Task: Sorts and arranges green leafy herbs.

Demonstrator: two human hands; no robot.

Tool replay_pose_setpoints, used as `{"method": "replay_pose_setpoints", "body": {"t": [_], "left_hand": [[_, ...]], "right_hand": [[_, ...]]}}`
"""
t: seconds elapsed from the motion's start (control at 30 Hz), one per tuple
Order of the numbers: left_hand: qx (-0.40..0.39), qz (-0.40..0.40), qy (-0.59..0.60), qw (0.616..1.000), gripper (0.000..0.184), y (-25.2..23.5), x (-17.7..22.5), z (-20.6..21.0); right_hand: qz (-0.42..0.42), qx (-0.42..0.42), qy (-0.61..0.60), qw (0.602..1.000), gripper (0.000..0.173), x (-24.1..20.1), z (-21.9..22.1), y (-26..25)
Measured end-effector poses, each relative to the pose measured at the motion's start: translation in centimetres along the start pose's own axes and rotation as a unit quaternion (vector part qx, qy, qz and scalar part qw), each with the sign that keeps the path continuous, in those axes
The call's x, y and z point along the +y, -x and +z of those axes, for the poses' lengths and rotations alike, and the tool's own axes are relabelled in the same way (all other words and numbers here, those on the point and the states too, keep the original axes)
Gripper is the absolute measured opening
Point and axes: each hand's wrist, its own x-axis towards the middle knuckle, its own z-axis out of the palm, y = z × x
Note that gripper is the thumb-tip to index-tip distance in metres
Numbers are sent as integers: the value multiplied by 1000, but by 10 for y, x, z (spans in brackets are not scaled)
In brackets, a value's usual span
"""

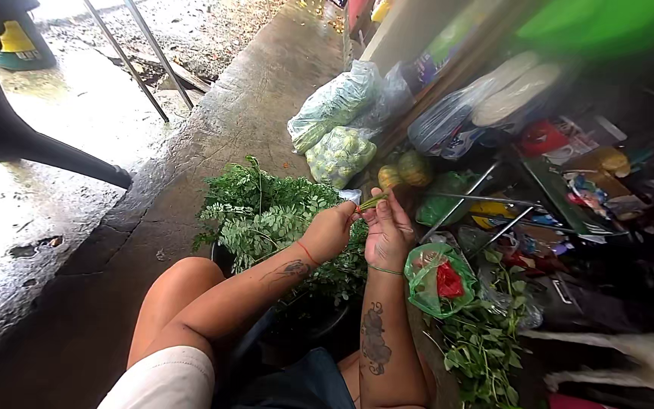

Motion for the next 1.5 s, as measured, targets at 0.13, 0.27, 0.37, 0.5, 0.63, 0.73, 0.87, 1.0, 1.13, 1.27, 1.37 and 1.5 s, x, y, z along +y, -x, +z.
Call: {"method": "replay_pose_setpoints", "body": {"t": [0.13,0.27,0.37,0.5,0.63,0.73,0.87,1.0,1.13,1.27,1.37,1.5], "left_hand": [[-40,8,-107,993,22,-1,1,-1],[-84,18,-174,981,18,1,0,-3],[-101,43,-220,969,17,6,-3,-8],[-184,22,-302,935,20,7,10,-20],[-216,34,-371,902,23,16,18,-23],[-224,65,-415,879,19,21,17,-18],[-240,100,-424,867,21,26,3,-8],[-125,190,-389,893,50,22,-5,-35],[130,234,-246,932,41,19,5,-99],[357,172,-212,893,36,20,-22,-160],[442,134,-174,870,38,24,-52,-186],[477,90,-173,857,38,30,-70,-203]], "right_hand": [[68,74,44,994,16,-10,2,-4],[126,54,110,984,9,-16,-7,-10],[138,-35,240,960,5,-24,-21,-18],[-44,-209,548,809,22,-37,-42,-22],[24,-422,641,641,51,-42,-36,4],[59,-440,577,686,43,-18,-51,19],[233,-412,337,814,22,12,-68,21],[174,-259,272,910,13,43,-50,41],[-18,-116,366,923,21,75,-21,50],[-24,-45,432,901,35,115,10,69],[51,-79,453,886,41,152,23,100],[246,-164,511,807,37,193,35,144]]}}
